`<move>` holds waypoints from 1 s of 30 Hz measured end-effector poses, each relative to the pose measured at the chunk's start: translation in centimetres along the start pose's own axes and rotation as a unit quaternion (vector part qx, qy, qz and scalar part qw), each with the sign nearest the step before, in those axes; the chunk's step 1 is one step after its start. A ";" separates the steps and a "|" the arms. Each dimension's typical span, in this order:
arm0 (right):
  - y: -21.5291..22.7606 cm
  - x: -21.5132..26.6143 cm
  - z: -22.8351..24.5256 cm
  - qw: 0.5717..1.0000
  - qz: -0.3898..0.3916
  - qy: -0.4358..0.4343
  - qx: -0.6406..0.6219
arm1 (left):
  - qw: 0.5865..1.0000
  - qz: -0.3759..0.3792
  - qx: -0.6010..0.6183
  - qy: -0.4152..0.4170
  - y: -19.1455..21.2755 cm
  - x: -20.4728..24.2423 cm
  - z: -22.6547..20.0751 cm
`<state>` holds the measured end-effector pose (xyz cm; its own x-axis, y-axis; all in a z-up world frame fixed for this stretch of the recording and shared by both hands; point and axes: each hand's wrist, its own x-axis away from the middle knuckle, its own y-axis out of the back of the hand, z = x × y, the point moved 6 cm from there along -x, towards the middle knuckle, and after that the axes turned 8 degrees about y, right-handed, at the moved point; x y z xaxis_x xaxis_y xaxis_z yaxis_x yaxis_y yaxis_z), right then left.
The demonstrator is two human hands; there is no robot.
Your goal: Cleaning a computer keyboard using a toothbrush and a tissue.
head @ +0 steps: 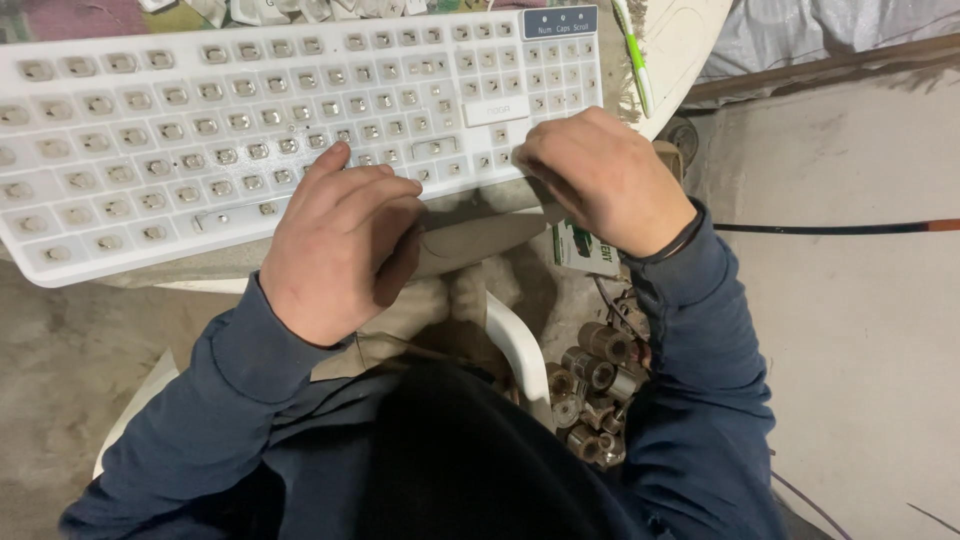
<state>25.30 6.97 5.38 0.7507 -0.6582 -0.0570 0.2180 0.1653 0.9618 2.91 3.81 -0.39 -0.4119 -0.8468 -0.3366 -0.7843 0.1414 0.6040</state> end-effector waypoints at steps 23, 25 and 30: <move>-1.4 -0.2 -0.6 0.990 -0.129 -0.046 0.044 | 1.000 -0.001 -0.015 -0.003 -0.1 -0.1 -0.1; -0.8 -0.2 -1.1 0.990 -0.125 -0.052 0.037 | 1.000 -0.003 -0.011 0.004 -0.1 -0.3 -0.1; 0.2 -1.4 -0.7 0.999 -0.039 -0.025 0.002 | 1.000 0.015 0.001 0.016 0.1 -0.4 0.0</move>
<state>24.76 8.41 5.45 0.6998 -0.7044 -0.1183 0.2714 0.1090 0.9563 2.98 4.14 -0.20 -0.4194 -0.8584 -0.2955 -0.7727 0.1668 0.6124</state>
